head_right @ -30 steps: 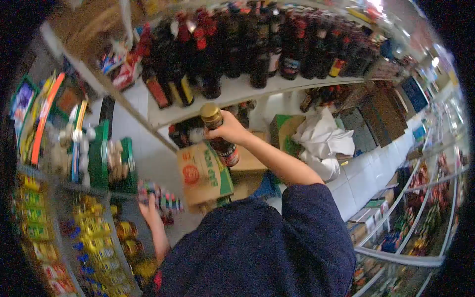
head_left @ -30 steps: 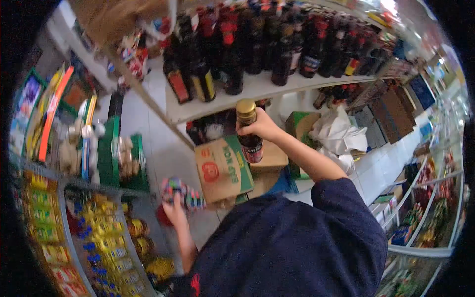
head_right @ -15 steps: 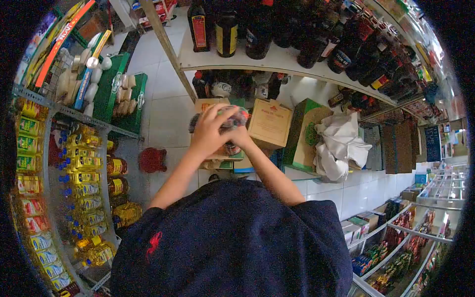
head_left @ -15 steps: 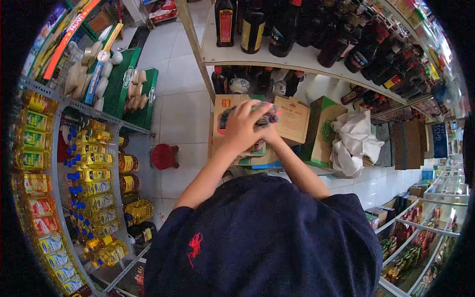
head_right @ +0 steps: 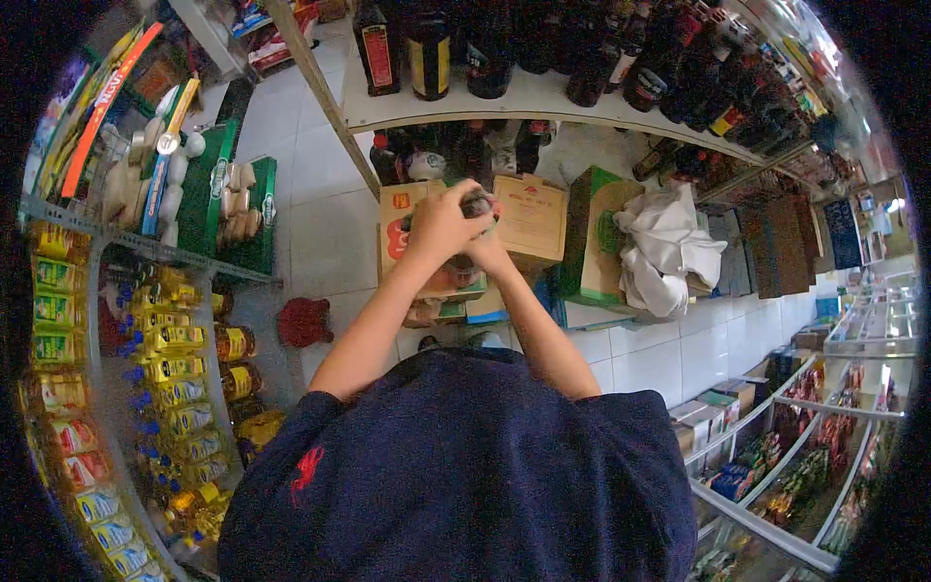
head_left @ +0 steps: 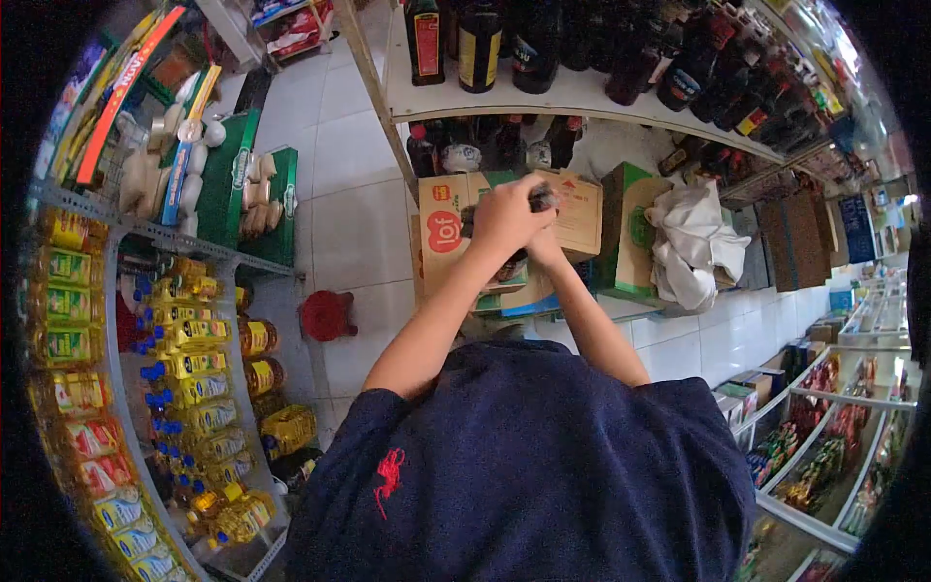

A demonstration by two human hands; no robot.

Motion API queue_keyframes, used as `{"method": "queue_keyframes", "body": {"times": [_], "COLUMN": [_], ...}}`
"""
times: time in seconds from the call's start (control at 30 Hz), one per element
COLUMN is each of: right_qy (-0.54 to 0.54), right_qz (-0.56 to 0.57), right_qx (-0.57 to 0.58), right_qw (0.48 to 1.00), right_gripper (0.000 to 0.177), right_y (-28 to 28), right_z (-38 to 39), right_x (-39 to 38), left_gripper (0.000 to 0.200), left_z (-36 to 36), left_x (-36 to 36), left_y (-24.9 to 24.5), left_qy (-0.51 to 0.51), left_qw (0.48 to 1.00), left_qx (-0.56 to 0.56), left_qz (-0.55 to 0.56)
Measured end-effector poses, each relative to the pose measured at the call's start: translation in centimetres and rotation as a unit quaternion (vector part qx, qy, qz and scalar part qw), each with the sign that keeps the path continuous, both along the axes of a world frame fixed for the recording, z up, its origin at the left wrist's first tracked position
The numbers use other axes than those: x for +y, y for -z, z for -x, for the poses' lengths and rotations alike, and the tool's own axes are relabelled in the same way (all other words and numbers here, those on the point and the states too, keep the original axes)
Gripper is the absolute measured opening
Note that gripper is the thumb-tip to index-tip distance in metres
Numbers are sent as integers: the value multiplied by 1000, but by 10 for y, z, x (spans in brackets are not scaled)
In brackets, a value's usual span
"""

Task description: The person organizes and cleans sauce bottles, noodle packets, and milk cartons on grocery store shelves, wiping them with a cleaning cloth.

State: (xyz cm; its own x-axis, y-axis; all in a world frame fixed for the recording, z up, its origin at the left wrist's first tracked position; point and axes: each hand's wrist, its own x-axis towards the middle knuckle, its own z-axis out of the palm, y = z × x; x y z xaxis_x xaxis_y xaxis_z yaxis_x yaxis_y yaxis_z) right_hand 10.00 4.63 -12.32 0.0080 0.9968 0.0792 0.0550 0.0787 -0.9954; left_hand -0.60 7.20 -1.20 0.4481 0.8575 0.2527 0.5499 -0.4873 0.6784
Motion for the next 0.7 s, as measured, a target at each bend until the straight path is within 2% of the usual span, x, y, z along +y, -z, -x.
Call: {"method": "queue_keyframes", "body": {"times": [0.07,0.1,0.13,0.2,0.23,0.3,0.33,0.4,0.47,0.5,0.53,0.6,0.63,0.67,0.7], "right_qy": [-4,-8,-5,8,-3,17,35,28,92,98,96,140,134,131,106], "right_qz": [28,10,12,61,52,42,33,53,-31,-67,-66,-40,-37,-34,-40], "right_qx": [43,2,3,6,-7,-8,-7,2,135,151,154,23,44,45,119], "right_qw": [999,1000,1000,998,999,999,999,998,986,981,981,989,989,990,986], "right_gripper": [61,62,62,65,66,65,65,65,62,53,53,45,40,40,39], "right_y": [-6,-8,-10,-25,-13,3,9,-12,-39,-44,-44,-43,-42,-41,-38], "right_z": [1,0,0,3,-2,-5,-9,-4,6,10,10,6,1,-7,-18], "right_x": [-2,-3,-6,-15,-15,-20,-23,-34,-45,-45,-44,-45,-44,-43,-42], "left_gripper": [29,31,31,29,29,24,22,24,26,27,27,27,28,28,28], "left_z": [5,6,6,6,6,8,9,11,9,6,5,6,4,-3,-11], "left_x": [-2,-6,-10,-16,-16,-13,-16,-15,-28,-32,-32,-34,-32,-34,-38], "left_y": [5,7,11,21,31,51,57,95,119,128,137,147,151,138,114], "left_qy": [-11,-1,2,-37,-35,-54,-74,-89,-104,-117,-120,-171,-164,-167,-121], "left_qw": [995,991,991,976,976,899,871,886,873,859,860,854,830,830,878], "left_qx": [-64,-122,-120,-197,-198,-396,-428,-404,-423,-443,-441,-412,-428,-428,-400], "left_qz": [79,60,61,82,83,181,229,211,219,227,227,267,317,317,233]}}
